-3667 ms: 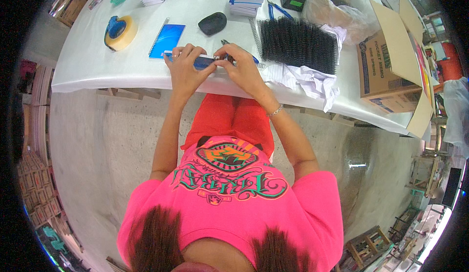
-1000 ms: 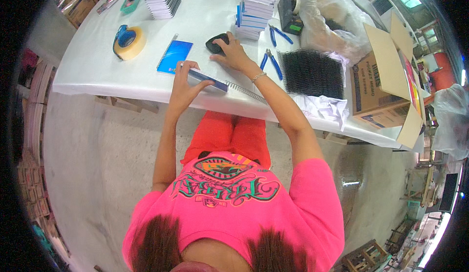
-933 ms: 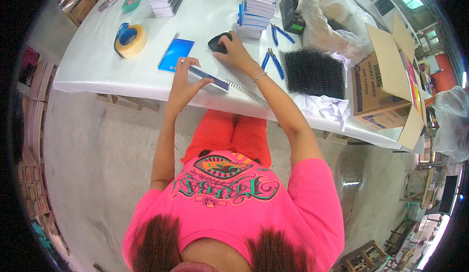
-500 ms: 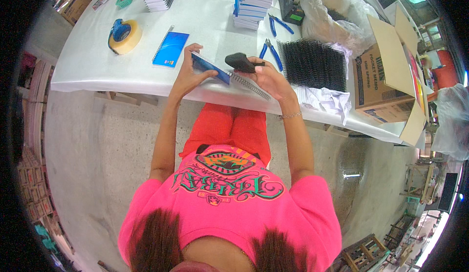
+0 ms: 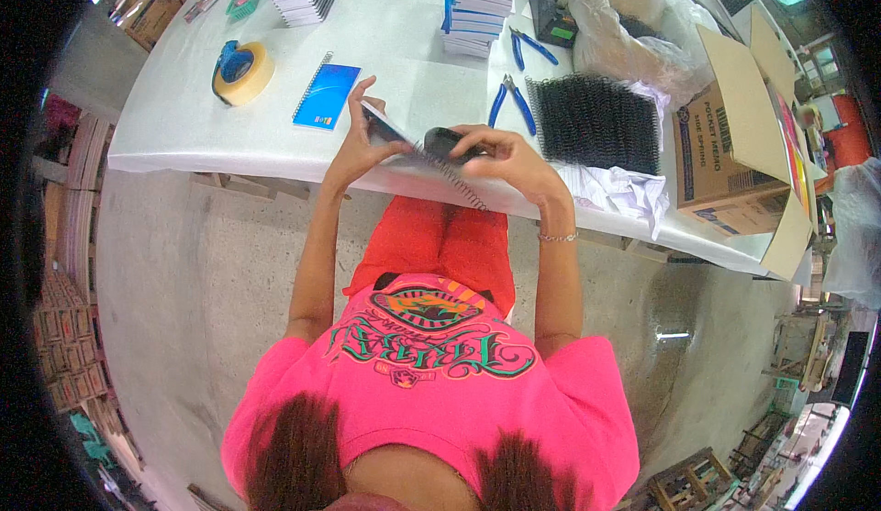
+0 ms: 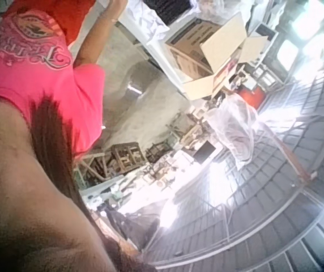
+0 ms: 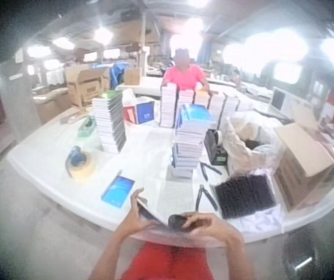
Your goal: The person assembles spiral-bound notebooks by inserting black plastic spiral coils into the punched holes of the covers. They use pliers to secure the coils and a small brush to clean the edges. The person works on multiple notebooks, stacking the finished ones on the table.
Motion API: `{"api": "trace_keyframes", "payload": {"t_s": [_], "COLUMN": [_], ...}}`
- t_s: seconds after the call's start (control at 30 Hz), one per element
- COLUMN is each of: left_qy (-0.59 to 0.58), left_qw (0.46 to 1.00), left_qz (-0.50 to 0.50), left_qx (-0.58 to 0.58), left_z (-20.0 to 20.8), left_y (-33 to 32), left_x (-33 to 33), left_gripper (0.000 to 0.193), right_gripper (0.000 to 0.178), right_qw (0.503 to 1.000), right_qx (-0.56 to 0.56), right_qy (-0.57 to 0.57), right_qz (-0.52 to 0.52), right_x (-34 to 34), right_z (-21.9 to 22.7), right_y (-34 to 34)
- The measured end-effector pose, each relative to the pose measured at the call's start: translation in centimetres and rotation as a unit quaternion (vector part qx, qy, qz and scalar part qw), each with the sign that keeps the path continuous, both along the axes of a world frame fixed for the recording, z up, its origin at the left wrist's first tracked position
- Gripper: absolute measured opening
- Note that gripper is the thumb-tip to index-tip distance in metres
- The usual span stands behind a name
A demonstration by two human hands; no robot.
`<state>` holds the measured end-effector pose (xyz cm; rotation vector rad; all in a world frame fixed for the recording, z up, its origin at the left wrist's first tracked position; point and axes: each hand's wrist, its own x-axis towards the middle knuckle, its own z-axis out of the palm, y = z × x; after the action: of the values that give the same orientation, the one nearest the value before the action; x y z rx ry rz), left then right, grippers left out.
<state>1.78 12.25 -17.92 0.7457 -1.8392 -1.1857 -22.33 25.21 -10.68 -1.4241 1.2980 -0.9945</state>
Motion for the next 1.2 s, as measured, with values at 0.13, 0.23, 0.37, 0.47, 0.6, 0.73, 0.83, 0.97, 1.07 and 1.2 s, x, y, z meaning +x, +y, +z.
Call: {"api": "trace_keyframes", "payload": {"t_s": [0.13,0.23,0.37,0.47,0.6,0.73,0.83,0.97,1.07,1.2], "left_qy": [0.002,0.0,0.0,-0.002,0.012,0.008,0.015,0.016,0.029,0.007], "left_qw": [1.0,1.0,1.0,1.0,0.999,0.999,0.999,0.999,0.997,0.997], "left_qz": [-0.003,-0.005,-0.019,-0.02,-0.03,-0.035,-0.037,-0.038,-0.061,-0.064], "left_qx": [0.017,0.007,0.019,0.02,-0.001,0.027,0.023,-0.014,0.036,0.034], "left_z": [0.1,-0.2,0.1,0.2,-0.1,0.4,0.7,0.3,0.4,0.3], "left_y": [0.0,0.1,0.3,0.5,0.4,0.7,0.9,0.7,0.6,0.6], "left_x": [0.1,0.1,-0.1,0.0,0.0,0.0,0.0,0.0,0.0,0.0], "left_gripper": [0.128,0.127,0.124,0.122,0.119,0.116,0.112,0.104,0.104,0.103], "right_gripper": [0.033,0.035,0.036,0.035,0.034,0.027,0.024,0.026,0.027,0.035], "right_qw": [0.999,0.997,0.998,0.99,0.986,0.991,0.996,0.995,0.999,0.998], "right_qx": [0.022,0.067,0.036,0.054,0.059,0.066,0.028,0.03,0.029,0.014], "right_qy": [-0.004,0.04,-0.041,-0.128,-0.149,-0.114,-0.082,-0.088,0.015,-0.005], "right_qz": [-0.04,-0.029,-0.026,0.0,0.054,-0.017,-0.023,-0.028,-0.005,0.063], "right_x": [0.5,0.2,0.5,0.9,0.4,0.1,0.5,0.9,1.1,0.8], "right_z": [0.5,0.5,0.0,0.4,1.2,0.3,0.7,1.4,1.9,3.3], "right_y": [0.0,0.2,0.1,0.7,0.9,0.1,0.3,-0.4,-1.0,-1.3]}}
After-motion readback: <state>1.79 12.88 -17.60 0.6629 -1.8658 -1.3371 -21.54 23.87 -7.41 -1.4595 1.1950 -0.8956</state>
